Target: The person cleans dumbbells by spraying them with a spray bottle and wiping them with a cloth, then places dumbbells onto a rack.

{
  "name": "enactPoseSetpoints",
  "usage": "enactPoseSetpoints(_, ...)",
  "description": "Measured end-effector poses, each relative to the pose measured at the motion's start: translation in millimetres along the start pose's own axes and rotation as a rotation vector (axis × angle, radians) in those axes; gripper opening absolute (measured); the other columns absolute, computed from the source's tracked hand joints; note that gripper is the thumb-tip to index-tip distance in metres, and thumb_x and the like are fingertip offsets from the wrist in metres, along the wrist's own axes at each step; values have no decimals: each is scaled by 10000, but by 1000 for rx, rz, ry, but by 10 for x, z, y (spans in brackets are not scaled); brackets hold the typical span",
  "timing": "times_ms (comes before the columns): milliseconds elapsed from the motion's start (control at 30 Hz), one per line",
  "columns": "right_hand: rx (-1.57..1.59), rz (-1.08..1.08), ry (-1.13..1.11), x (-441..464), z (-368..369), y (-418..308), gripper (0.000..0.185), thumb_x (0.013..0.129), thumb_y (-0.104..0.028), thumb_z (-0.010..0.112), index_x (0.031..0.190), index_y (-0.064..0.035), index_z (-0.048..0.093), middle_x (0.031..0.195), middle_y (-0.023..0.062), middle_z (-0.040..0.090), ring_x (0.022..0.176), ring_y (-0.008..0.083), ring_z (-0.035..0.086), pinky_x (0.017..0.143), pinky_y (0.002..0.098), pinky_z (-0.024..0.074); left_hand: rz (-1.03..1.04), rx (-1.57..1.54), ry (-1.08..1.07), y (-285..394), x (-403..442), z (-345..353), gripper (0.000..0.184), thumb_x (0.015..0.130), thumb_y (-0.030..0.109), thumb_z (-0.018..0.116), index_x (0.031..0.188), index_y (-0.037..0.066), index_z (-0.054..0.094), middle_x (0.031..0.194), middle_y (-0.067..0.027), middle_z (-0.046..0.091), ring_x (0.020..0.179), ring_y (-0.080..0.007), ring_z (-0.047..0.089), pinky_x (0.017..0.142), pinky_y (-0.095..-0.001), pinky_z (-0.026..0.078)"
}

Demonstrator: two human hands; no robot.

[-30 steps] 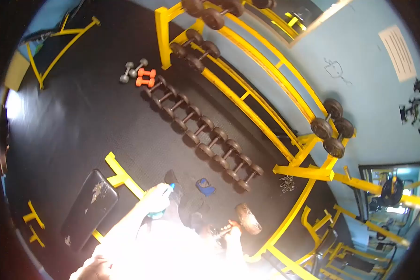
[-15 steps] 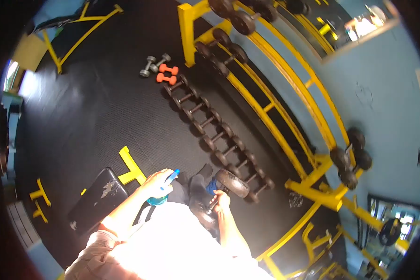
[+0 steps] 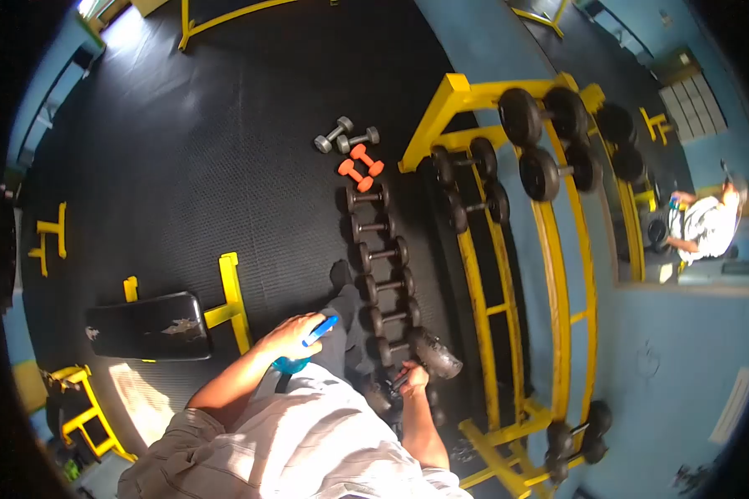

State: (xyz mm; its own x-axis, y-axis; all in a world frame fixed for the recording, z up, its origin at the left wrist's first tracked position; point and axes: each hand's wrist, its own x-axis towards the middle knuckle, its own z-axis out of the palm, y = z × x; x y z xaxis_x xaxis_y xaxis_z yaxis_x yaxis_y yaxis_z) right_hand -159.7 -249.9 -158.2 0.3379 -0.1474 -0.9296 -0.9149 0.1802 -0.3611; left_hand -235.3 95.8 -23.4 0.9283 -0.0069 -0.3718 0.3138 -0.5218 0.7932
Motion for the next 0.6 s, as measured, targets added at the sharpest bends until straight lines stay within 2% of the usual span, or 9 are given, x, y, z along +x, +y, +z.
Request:
enactPoseSetpoints(100,-62,26,65,187,378,-392,67,734,-56,643,723,-42,578,592,87,493,483,248,500,430,402,432,20,33,71,-69,390,-123,438,729,204,668,1096,19,517,1052,-207,611,1011,-395,600,850,-472,491)
enactPoseSetpoints(133,-86,15,62,223,509,-504,82,772,-57,622,726,-43,554,602,91,464,498,268,476,481,395,434,6,12,66,-61,514,-185,438,729,204,668,1096,19,517,1052,-207,611,1011,-395,600,850,-472,491)
enactPoseSetpoints(167,-167,-70,21,260,641,-587,99,782,-62,624,716,-43,553,608,93,472,508,262,475,502,392,440,13,0,21,-26,655,-249,420,727,202,665,1074,21,512,1026,-202,609,992,-393,602,837,-475,492)
enactPoseSetpoints(300,-115,-28,-40,392,1188,-928,146,789,-86,641,691,-59,537,604,92,476,549,259,513,524,389,453,-22,24,-80,168,1086,-337,373,721,192,657,1023,36,503,957,-188,600,938,-385,608,804,-480,491)
enactPoseSetpoints(333,-77,4,-56,358,1325,-1007,158,790,-95,646,686,-63,532,607,92,481,556,259,517,528,392,454,-28,39,-94,147,1153,-273,457,724,230,678,1111,47,517,1012,-201,600,932,-405,602,800,-488,495)
enactPoseSetpoints(433,13,24,-168,595,1548,-1084,196,764,-101,677,672,-78,505,613,85,493,549,253,498,555,402,465,-33,-10,-15,306,1269,-286,365,718,184,645,1023,37,510,953,-204,607,921,-404,610,793,-495,491)
enactPoseSetpoints(600,267,130,-91,761,1757,-1236,207,744,-75,699,685,-82,500,604,65,482,567,238,505,575,386,487,-160,10,-52,369,1354,-281,396,712,196,623,1053,28,513,966,-219,611,919,-420,604,798,-508,488)
